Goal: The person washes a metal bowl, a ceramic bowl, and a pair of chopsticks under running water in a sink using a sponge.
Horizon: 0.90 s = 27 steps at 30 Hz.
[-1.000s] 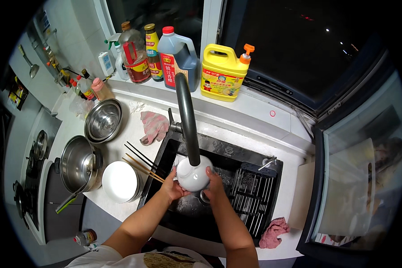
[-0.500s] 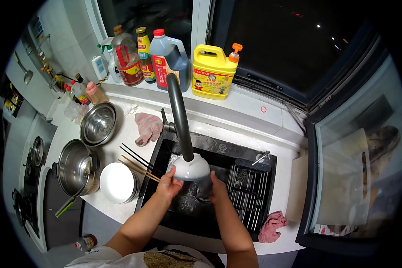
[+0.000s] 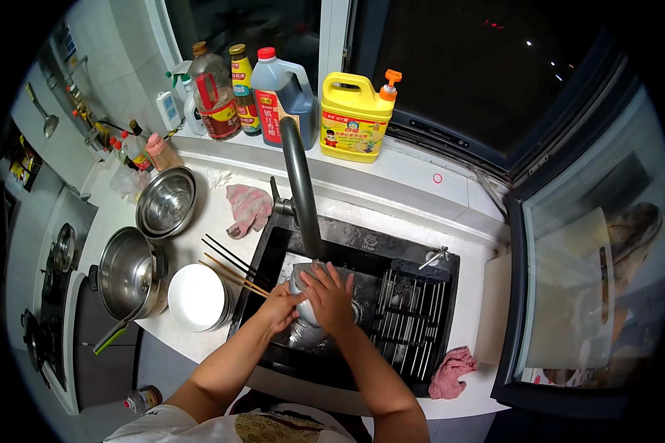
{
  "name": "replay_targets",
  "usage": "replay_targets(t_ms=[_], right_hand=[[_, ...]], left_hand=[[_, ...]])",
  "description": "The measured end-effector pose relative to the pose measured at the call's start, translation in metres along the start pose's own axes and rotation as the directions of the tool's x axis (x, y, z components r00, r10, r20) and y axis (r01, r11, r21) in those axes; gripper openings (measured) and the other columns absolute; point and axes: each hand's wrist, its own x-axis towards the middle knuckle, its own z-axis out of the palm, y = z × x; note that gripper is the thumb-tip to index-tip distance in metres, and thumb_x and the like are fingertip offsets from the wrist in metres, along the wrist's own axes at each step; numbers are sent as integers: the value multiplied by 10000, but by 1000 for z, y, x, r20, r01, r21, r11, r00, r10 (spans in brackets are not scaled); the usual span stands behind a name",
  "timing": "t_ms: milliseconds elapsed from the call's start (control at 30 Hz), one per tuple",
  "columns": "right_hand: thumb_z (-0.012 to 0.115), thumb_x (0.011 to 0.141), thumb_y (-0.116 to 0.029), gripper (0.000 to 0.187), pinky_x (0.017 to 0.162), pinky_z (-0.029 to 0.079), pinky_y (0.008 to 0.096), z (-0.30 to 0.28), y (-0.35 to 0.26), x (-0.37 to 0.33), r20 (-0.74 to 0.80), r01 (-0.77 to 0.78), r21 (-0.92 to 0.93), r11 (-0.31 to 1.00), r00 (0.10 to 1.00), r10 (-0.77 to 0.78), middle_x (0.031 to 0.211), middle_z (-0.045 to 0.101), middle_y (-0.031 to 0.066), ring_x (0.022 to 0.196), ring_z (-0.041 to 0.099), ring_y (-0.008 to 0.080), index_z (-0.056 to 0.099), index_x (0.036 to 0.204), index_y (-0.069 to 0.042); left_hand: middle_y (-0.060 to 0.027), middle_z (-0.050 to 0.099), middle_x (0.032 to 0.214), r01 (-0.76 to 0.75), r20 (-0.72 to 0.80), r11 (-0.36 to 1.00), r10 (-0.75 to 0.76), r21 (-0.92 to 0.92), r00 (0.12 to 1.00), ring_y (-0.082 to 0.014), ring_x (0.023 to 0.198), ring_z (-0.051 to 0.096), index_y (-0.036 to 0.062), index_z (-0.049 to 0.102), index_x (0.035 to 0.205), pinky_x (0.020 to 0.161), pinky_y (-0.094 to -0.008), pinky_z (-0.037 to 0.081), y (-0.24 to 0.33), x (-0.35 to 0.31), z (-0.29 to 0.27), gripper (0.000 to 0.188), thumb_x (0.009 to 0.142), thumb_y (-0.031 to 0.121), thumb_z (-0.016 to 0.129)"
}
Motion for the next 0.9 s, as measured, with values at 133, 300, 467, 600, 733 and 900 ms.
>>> replay_targets(t_ms=[133, 300, 467, 600, 733, 900], right_hand=[[468, 900, -328, 335, 803, 428, 393, 2, 52, 31, 339, -346, 500, 794, 922, 188, 1086, 592, 97, 983, 562, 247, 570, 1129, -106], [471, 876, -483, 502, 828, 466, 371, -11, 69, 12, 690, -649, 723, -237, 683, 239, 1053, 610, 105, 975, 585, 228, 564, 1114, -52], [450, 901, -433, 501, 879, 444, 400, -6, 31, 13, 446, -318, 863, -393, 845, 295, 1140, 561, 115, 1027, 552, 245, 480, 1189, -24], [489, 907, -342, 397, 875, 443, 408, 16, 5, 33, 248, -36, 941, -338, 751, 611, 1081, 569, 114, 995, 556, 249, 495, 1126, -11], [528, 899, -281, 339, 789, 472, 315, 30, -7, 37, 151, -32, 984, -176, 675, 722, 1004, 586, 100, 905, 579, 182, 506, 1097, -8], [561, 876, -203, 247, 677, 458, 290, 39, -9, 19, -29, -244, 872, 424, 840, 543, 914, 609, 89, 796, 556, 121, 550, 1024, -6]], left_hand=[[-49, 608, 993, -263, 376, 955, 196, 136, 906, -103, 901, 557, 15, 521, 1103, 811, -251, 439, -11, -16, 7, 309, 811, 42, 620], [-63, 611, 1005, -188, 379, 972, 229, -145, 897, -150, 906, 584, 6, 506, 1131, 805, -274, 463, 20, -33, 2, 312, 846, 101, 592], [-92, 614, 967, -347, -174, 863, 303, -367, 937, -186, 867, 601, 9, 536, 1076, 785, -319, 492, 22, 22, -8, 325, 939, 282, 425], [-114, 588, 1035, -391, -311, 829, 279, -399, 908, -196, 953, 557, 4, 532, 1112, 862, -323, 427, -10, 59, -4, 423, 957, 337, 323], [-178, 485, 1190, -583, -484, 804, 468, -115, 740, -251, 1071, 490, -44, 375, 1259, 931, -320, 371, -23, 42, 38, 530, 919, 360, 418], [-265, 410, 1237, -423, -468, 906, 380, 14, 798, -296, 1138, 438, -109, 212, 1325, 971, -326, 336, -13, 29, 39, 817, 824, 410, 596]])
